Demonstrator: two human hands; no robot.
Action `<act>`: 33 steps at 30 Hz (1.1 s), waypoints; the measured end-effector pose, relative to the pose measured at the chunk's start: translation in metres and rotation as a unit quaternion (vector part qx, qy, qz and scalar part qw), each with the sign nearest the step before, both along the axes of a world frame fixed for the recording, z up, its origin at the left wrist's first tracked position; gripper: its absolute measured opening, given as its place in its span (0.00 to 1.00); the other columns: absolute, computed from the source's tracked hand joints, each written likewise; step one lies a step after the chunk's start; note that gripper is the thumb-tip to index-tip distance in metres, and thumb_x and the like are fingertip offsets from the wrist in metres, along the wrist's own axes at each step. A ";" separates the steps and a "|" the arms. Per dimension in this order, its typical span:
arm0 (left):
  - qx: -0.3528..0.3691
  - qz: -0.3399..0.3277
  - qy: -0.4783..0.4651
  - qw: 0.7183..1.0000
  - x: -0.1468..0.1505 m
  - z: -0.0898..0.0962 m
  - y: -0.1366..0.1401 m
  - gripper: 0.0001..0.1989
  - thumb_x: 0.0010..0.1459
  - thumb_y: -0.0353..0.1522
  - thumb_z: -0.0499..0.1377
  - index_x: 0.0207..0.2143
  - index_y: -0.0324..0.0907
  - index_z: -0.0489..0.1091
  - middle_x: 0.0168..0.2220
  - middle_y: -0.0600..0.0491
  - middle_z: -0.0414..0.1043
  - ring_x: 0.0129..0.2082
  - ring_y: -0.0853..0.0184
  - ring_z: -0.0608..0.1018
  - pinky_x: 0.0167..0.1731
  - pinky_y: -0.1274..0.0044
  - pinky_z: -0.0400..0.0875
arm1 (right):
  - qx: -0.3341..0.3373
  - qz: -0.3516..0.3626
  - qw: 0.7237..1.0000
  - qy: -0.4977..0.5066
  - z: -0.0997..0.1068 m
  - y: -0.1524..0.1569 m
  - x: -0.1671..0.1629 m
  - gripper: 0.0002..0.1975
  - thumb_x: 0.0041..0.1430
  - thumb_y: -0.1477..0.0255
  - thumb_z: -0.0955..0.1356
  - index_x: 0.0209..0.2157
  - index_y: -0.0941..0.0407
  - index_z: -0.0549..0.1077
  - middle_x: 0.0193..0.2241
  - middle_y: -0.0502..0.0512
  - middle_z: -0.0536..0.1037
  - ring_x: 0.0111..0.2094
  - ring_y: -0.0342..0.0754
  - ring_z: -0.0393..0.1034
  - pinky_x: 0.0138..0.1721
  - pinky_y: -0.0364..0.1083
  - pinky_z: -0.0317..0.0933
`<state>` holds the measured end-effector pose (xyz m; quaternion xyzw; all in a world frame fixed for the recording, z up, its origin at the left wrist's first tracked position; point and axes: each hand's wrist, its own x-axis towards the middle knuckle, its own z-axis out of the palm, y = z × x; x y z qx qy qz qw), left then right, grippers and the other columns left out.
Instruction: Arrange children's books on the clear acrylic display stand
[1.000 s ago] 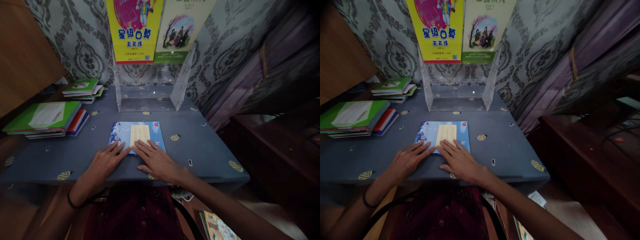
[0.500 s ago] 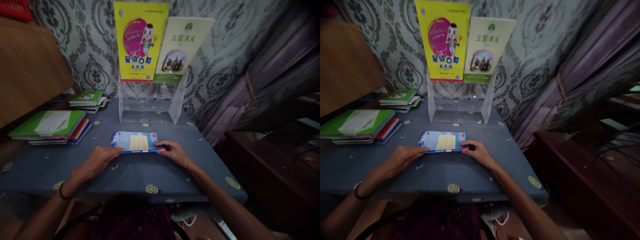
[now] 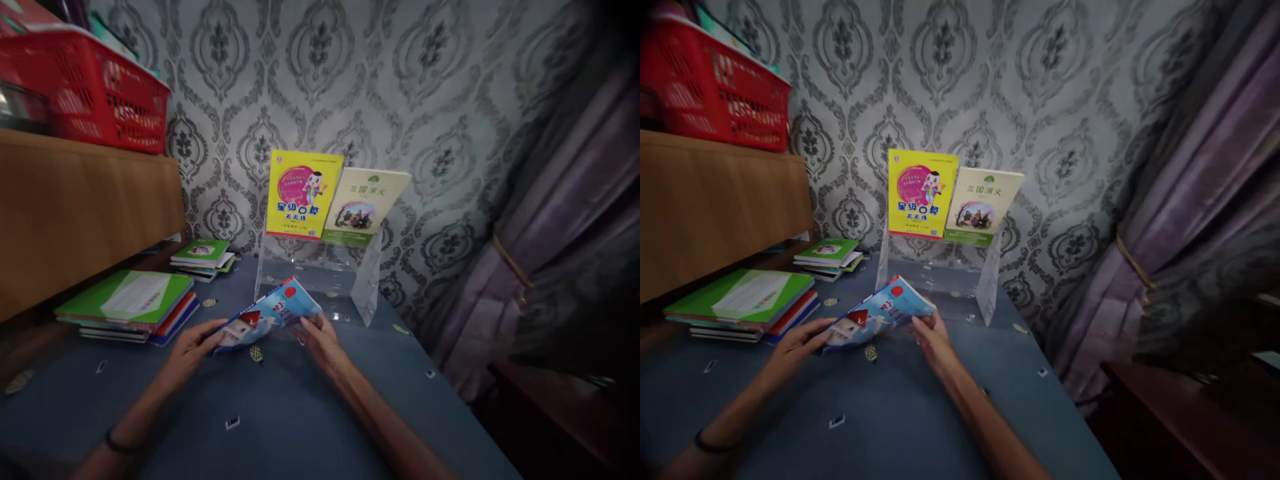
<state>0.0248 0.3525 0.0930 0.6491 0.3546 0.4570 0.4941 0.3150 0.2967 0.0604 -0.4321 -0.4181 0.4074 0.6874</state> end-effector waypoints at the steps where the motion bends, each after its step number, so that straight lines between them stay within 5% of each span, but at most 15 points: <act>1: -0.020 0.006 -0.025 0.999 0.002 0.000 0.002 0.23 0.44 0.46 0.71 0.40 0.43 0.82 0.43 0.48 0.83 0.45 0.54 0.82 0.49 0.70 0.76 | 0.002 0.018 1.000 0.011 0.002 0.003 -0.009 0.30 0.42 0.52 0.79 0.45 0.49 0.74 0.43 0.55 0.82 0.43 0.56 0.78 0.46 0.59 0.73; 8: -0.141 -0.013 -0.195 0.970 0.023 -0.001 0.003 0.31 0.42 0.48 0.74 0.46 0.41 0.78 0.42 0.47 0.83 0.40 0.59 0.82 0.39 0.74 0.76 | 0.020 0.064 0.994 -0.086 0.024 0.000 -0.035 0.28 0.51 0.52 0.76 0.49 0.52 0.73 0.42 0.58 0.81 0.37 0.54 0.77 0.30 0.48 0.71; 14: -0.091 -0.105 -0.158 0.978 0.047 0.003 0.011 0.28 0.49 0.48 0.71 0.46 0.40 0.77 0.45 0.47 0.81 0.45 0.60 0.81 0.48 0.74 0.73 | 0.031 0.007 0.979 -0.199 0.041 -0.012 -0.009 0.25 0.57 0.54 0.72 0.52 0.52 0.71 0.42 0.57 0.80 0.34 0.53 0.75 0.18 0.42 0.62; 17: -0.086 -0.084 -0.145 0.982 0.060 -0.002 0.019 0.29 0.52 0.51 0.68 0.48 0.40 0.75 0.47 0.46 0.80 0.45 0.60 0.81 0.45 0.73 0.75 | 0.023 -0.008 0.971 -0.236 0.032 -0.017 -0.005 0.21 0.59 0.57 0.71 0.50 0.53 0.72 0.42 0.57 0.81 0.38 0.55 0.76 0.23 0.45 0.68; 20: -0.100 -0.012 -0.143 0.985 0.072 -0.016 0.027 0.29 0.52 0.52 0.66 0.48 0.42 0.74 0.49 0.46 0.79 0.46 0.58 0.81 0.45 0.71 0.78 | 0.038 -0.018 0.969 -0.244 0.018 -0.017 -0.007 0.19 0.61 0.59 0.70 0.50 0.52 0.72 0.46 0.58 0.81 0.45 0.58 0.77 0.38 0.52 0.74; 24: -0.069 0.076 -0.088 0.991 0.076 -0.043 0.036 0.24 0.57 0.52 0.62 0.49 0.47 0.75 0.47 0.47 0.80 0.47 0.58 0.82 0.45 0.70 0.79 | 0.043 -0.038 0.968 -0.245 -0.007 -0.018 -0.012 0.22 0.63 0.59 0.68 0.55 0.52 0.70 0.51 0.60 0.79 0.52 0.59 0.74 0.54 0.59 0.68; 28: -0.096 0.079 -0.071 0.990 0.072 -0.061 0.040 0.28 0.53 0.53 0.65 0.50 0.46 0.76 0.45 0.47 0.81 0.45 0.53 0.83 0.44 0.66 0.80 | 0.015 -0.064 0.967 -0.246 -0.034 -0.021 -0.010 0.27 0.62 0.56 0.69 0.59 0.52 0.70 0.52 0.61 0.79 0.55 0.61 0.73 0.58 0.61 0.65; 33: -0.097 0.063 -0.062 0.991 0.073 -0.061 0.032 0.31 0.47 0.55 0.68 0.49 0.47 0.76 0.40 0.51 0.82 0.44 0.51 0.82 0.42 0.68 0.81 | -0.002 -0.085 0.957 -0.277 -0.049 -0.025 0.000 0.30 0.58 0.53 0.71 0.61 0.45 0.70 0.54 0.59 0.78 0.59 0.64 0.70 0.59 0.61 0.65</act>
